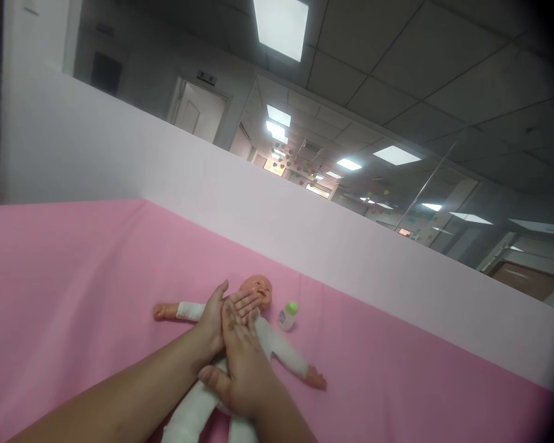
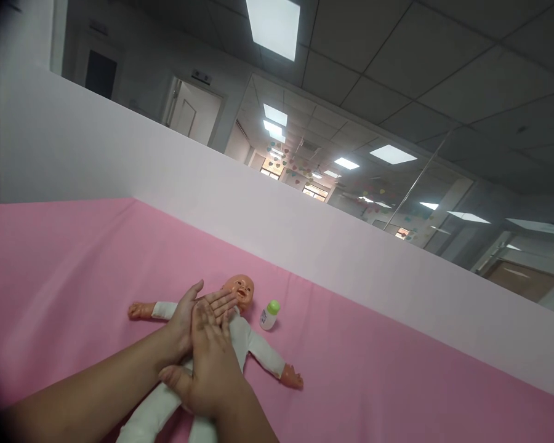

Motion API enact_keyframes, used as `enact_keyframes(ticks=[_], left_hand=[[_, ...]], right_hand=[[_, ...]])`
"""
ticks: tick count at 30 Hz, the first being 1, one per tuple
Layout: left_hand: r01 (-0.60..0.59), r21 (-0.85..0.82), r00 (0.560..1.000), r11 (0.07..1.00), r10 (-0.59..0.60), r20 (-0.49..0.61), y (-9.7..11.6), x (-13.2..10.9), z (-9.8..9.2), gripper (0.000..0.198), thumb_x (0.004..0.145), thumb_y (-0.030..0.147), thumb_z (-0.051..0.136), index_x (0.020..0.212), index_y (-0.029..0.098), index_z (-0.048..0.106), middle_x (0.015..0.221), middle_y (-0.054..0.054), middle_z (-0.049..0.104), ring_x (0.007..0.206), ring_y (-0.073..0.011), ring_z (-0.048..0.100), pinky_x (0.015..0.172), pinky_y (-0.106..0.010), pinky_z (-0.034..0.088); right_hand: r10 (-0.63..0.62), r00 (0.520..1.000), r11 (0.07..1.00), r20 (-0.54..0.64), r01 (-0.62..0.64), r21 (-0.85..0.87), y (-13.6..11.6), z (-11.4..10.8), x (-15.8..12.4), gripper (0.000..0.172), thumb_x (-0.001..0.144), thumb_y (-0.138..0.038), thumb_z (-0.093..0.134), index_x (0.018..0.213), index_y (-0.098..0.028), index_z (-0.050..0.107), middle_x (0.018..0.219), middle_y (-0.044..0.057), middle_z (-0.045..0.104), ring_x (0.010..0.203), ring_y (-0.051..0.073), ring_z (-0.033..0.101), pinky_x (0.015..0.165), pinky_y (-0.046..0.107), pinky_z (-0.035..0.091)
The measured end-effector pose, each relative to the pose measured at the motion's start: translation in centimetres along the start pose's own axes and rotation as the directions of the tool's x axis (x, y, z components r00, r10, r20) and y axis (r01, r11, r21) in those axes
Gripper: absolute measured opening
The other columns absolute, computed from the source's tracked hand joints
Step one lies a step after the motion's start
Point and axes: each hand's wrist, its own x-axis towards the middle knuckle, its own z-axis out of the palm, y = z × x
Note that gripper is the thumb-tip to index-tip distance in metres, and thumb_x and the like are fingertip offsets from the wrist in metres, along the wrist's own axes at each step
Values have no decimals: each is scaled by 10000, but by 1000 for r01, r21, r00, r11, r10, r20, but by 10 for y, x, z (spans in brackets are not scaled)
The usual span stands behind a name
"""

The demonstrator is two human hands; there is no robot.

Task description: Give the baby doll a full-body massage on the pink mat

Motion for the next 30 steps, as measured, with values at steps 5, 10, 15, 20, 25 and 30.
enact_keyframes(ticks=[5,10,15,20,25,30], left_hand=[[102,7,994,995,-102,23,-19,-8,13,724,954,614,503,1378,26,525,1245,-257,689,1175,-345,682,988,-453,565],[20,59,1000,998,-20,-9,-7,-3,10,706,976,578,475,1359,-13,528,1182,-288,697,1088,-369,714,981,-505,561],[-126,69,992,990,127,-15,12,9,-4,688,977,542,479,1383,-13,510,1259,-299,660,1125,-340,705,938,-431,593],[-165,91,985,982,169,-37,25,12,-6,689,986,560,427,1395,14,525,1331,-277,630,1167,-335,685,898,-411,612],[-174,73,982,982,178,-65,21,9,-1,688,988,557,429,1415,25,515,1335,-268,632,1171,-335,683,909,-418,608],[-37,50,999,998,36,15,-3,-2,8,697,970,592,467,1419,63,529,1323,-260,646,1198,-357,668,982,-493,570]], right_hand=[[125,989,989,-79,-131,-74,17,0,2,890,979,-615,517,1647,-188,112,1695,115,162,1577,336,101,1268,610,53],[213,970,967,-120,-227,-119,25,5,4,888,950,-673,521,1630,-180,231,1680,132,214,1568,374,131,1248,658,81],[195,970,972,-143,-210,-103,22,8,5,833,971,-670,482,1608,-165,298,1649,147,303,1552,359,221,1252,645,89],[12,1000,1000,-23,-12,-14,13,3,1,783,999,-597,491,1603,-140,293,1634,147,341,1524,284,323,1264,524,220],[-84,996,996,-15,84,16,4,1,-2,863,993,-639,473,1635,-144,177,1678,138,233,1558,278,233,1276,483,209],[-36,997,998,-68,33,-46,8,2,1,1017,942,-690,526,1647,-152,28,1694,148,160,1576,339,122,1270,604,55]])
